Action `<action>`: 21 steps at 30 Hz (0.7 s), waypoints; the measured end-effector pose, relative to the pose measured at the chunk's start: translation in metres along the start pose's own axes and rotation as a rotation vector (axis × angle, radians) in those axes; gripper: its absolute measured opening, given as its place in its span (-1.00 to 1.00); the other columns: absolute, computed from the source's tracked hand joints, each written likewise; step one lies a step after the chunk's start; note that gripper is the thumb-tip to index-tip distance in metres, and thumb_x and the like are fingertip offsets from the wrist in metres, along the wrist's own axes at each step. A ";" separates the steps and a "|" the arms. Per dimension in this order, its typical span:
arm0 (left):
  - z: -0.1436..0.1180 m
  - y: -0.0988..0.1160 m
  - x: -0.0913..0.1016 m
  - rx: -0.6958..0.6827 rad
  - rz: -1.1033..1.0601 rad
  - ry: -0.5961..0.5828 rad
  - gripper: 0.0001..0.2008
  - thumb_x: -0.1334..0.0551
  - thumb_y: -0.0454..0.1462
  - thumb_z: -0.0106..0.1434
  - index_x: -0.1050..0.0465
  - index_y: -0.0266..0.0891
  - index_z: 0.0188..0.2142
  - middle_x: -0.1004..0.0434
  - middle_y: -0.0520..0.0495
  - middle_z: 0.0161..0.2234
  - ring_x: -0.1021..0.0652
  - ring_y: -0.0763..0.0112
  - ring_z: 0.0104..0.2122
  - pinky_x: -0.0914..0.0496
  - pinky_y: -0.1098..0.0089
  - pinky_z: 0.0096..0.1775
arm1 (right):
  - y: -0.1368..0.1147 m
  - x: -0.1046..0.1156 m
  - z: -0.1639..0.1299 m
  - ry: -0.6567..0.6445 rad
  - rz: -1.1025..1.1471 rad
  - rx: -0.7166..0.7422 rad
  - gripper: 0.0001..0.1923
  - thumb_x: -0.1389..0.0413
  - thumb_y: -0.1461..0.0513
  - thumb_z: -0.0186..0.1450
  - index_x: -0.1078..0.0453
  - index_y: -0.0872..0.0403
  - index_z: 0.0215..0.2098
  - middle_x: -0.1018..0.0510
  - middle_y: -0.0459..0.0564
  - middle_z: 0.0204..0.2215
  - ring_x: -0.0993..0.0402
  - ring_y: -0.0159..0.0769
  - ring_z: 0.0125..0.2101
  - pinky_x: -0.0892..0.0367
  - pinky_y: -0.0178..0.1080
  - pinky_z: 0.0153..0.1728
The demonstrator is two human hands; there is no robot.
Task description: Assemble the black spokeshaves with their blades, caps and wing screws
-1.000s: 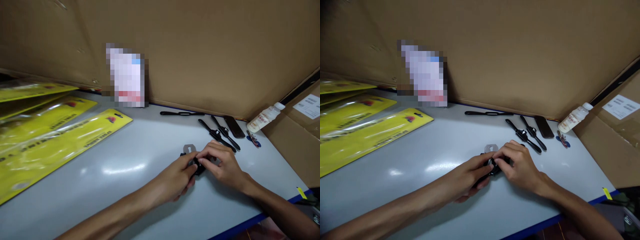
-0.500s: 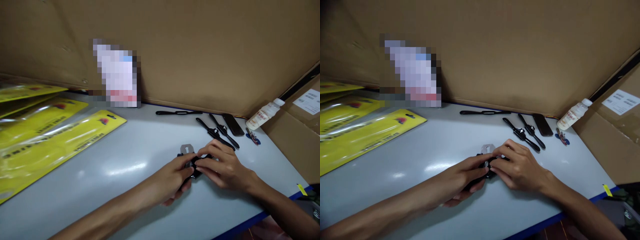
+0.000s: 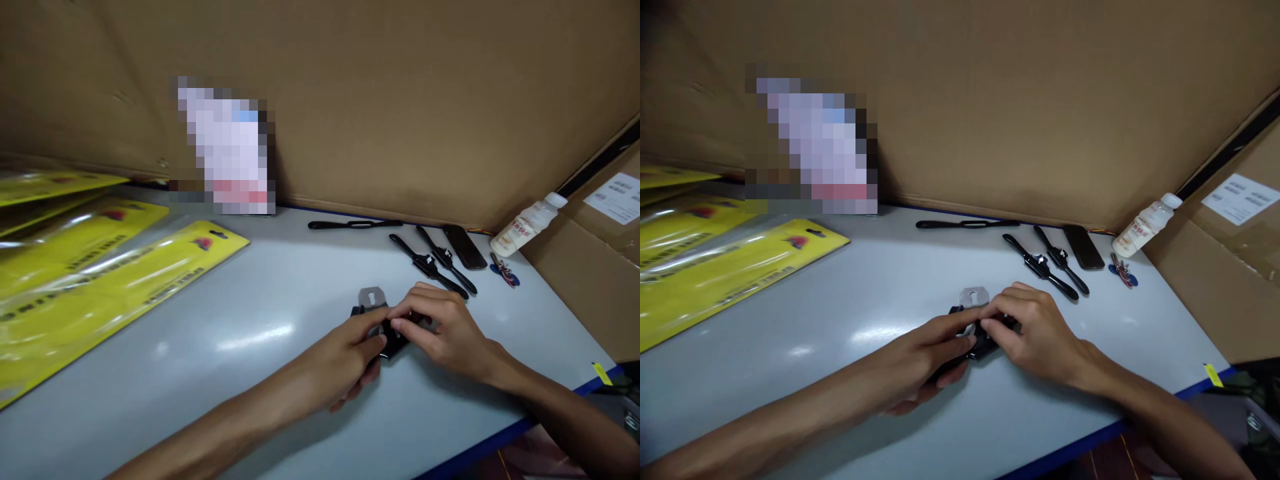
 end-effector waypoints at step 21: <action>0.004 -0.010 0.000 -0.009 -0.024 0.001 -0.39 0.02 -0.15 0.41 0.09 -0.16 0.40 -0.16 0.24 -0.64 -0.03 0.60 -0.77 -0.01 0.57 -0.73 | 0.004 0.001 -0.002 -0.027 -0.263 0.193 -0.70 -0.02 0.28 0.42 -0.41 0.15 -0.46 -0.39 -0.06 -0.55 -0.24 -0.37 -0.50 -0.18 -0.29 -0.46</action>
Point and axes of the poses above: each hand's wrist, its own z-axis towards the middle knuckle, its own x-axis out of the back of the hand, y = z × x, the point moved 2 cm from there along z, towards the middle knuckle
